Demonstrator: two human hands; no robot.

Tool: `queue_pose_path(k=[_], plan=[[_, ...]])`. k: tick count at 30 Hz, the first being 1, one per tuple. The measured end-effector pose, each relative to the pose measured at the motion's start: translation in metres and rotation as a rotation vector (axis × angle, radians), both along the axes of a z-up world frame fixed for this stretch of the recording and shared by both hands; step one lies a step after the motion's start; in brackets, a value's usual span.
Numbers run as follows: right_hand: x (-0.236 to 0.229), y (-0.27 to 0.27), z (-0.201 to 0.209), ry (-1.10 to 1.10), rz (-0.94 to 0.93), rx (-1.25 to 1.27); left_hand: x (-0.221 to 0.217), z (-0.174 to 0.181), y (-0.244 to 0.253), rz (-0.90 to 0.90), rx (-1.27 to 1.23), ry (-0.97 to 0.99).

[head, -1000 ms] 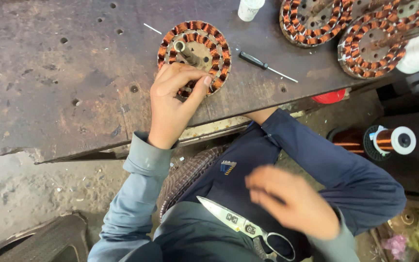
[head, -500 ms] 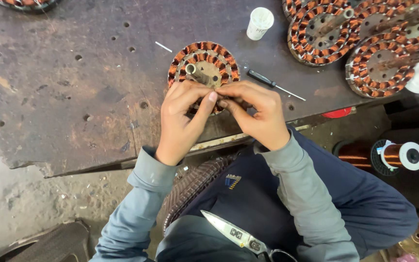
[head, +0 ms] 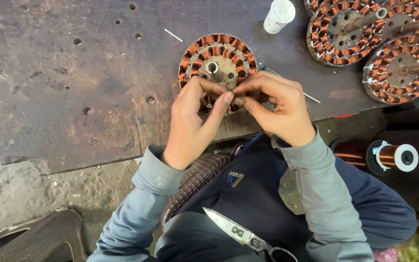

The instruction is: The person works on a circular stator with copper windings, using shears to trim wire ends and a screwdriver to adjust connections. The person also handles small white insulating pieces and places them near the stator.

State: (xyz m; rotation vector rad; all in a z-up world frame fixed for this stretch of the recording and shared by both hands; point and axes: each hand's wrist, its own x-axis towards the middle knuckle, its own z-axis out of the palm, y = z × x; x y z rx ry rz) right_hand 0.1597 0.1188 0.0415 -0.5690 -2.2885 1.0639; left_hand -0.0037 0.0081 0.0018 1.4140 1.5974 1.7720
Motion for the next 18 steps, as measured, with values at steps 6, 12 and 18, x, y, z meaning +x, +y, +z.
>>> queue_pose_path(k=[6,12,18], plan=[[-0.001,0.003,0.017,-0.086,0.095,0.111,0.001,-0.003,-0.001,-0.003,0.033,-0.146],[-0.001,-0.003,0.02,-0.191,0.016,-0.087,0.0,-0.01,0.0,-0.015,0.047,-0.33],[-0.008,-0.016,0.006,-0.111,-0.095,-0.286,-0.001,-0.017,0.001,-0.065,0.132,-0.379]])
